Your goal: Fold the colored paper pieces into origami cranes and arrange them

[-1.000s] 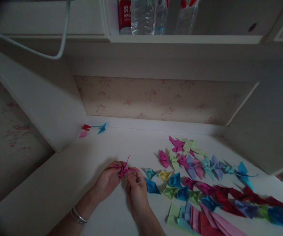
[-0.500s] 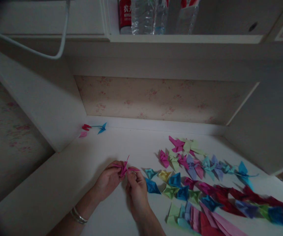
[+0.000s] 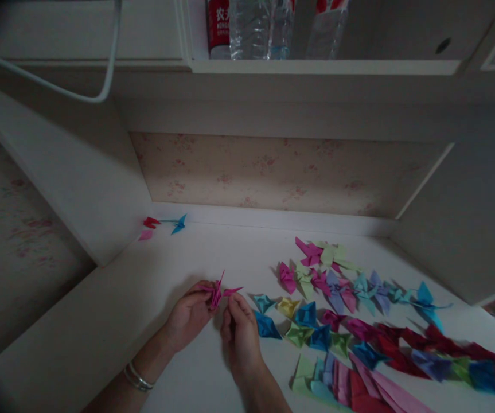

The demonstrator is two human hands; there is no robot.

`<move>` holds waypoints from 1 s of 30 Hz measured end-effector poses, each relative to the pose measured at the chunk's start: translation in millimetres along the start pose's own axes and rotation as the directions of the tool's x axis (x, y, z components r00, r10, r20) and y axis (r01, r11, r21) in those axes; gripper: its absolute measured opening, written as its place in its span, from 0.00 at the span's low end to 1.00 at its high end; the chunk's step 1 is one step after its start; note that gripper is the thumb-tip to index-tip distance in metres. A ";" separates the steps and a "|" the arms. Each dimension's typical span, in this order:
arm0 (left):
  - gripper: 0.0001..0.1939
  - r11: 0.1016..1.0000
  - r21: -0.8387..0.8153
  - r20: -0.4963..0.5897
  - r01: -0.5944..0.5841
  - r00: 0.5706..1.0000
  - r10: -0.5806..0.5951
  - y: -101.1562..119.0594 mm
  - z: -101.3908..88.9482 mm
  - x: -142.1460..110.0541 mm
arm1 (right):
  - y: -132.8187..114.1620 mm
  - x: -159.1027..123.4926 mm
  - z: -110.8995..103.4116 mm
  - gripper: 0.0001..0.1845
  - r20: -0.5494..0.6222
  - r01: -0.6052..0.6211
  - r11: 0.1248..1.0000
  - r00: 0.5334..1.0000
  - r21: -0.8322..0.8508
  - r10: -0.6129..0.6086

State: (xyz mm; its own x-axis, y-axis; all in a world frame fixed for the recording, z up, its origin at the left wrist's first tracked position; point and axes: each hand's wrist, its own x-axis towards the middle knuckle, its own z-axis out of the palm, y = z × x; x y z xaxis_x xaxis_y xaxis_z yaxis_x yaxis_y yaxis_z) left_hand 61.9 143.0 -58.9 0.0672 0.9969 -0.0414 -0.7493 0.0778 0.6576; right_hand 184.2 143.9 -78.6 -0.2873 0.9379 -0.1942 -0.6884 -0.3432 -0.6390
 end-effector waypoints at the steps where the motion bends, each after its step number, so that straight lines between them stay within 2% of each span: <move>1: 0.05 1.000 -0.002 0.003 0.009 1.000 -0.009 0.4 0.5 -0.6 | -1.5 0.0 -0.2 0.17 0.016 -0.020 0.999 1.000 0.038 0.019; 5: 0.05 0.998 -0.007 0.057 0.070 0.996 -0.069 0.8 1.1 -3.4 | -10.2 -0.5 0.5 0.18 0.102 -0.147 0.954 0.987 0.261 0.124; 7: 0.04 0.996 0.001 0.076 0.086 0.993 -0.086 0.3 0.9 -4.5 | -13.0 -0.9 1.2 0.18 0.124 -0.167 0.935 0.983 0.314 0.134; 11: 0.05 0.996 0.016 0.090 0.093 0.992 -0.094 -0.7 0.6 -5.7 | -10.9 -2.8 1.6 0.19 0.155 -0.164 0.945 0.980 0.284 0.124; 14: 0.06 0.996 0.010 0.107 0.094 0.990 -0.095 -1.4 0.3 -5.6 | -7.3 -5.5 2.0 0.09 0.185 -0.067 0.970 0.982 0.232 0.023; 15: 0.06 0.996 0.008 0.109 0.092 0.990 -0.092 -1.7 0.1 -5.4 | -6.8 -6.6 2.4 0.09 0.188 -0.035 0.975 0.982 0.220 -0.007; 17: 0.06 0.997 0.007 0.111 0.076 0.991 -0.076 -2.5 -0.4 -4.8 | -7.0 -8.5 3.5 0.17 0.175 -0.007 0.977 0.984 0.214 -0.031; 21: 0.07 0.998 0.015 0.100 0.062 0.993 -0.064 -3.4 -0.9 -3.8 | -9.1 -8.8 4.9 0.21 0.145 -0.024 0.976 0.989 0.217 -0.008; 26: 0.05 0.998 0.032 0.069 0.054 0.996 -0.056 -3.4 0.0 -4.3 | -9.1 -5.4 3.7 0.15 0.204 -0.068 0.982 0.978 0.178 0.031; 30: 0.05 0.998 0.036 0.076 0.050 0.996 -0.053 -3.7 0.4 -4.9 | -9.7 -5.9 5.3 0.12 0.208 -0.065 0.985 0.978 0.163 0.030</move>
State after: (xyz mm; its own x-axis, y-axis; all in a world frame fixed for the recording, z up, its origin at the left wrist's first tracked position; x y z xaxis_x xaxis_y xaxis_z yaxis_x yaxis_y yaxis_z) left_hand 64.6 137.9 -60.8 0.1569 0.9874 -0.0187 -0.7210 0.1275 0.6811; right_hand 189.1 141.4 -67.3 -0.4399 0.8964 -0.0541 -0.7677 -0.4066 -0.4954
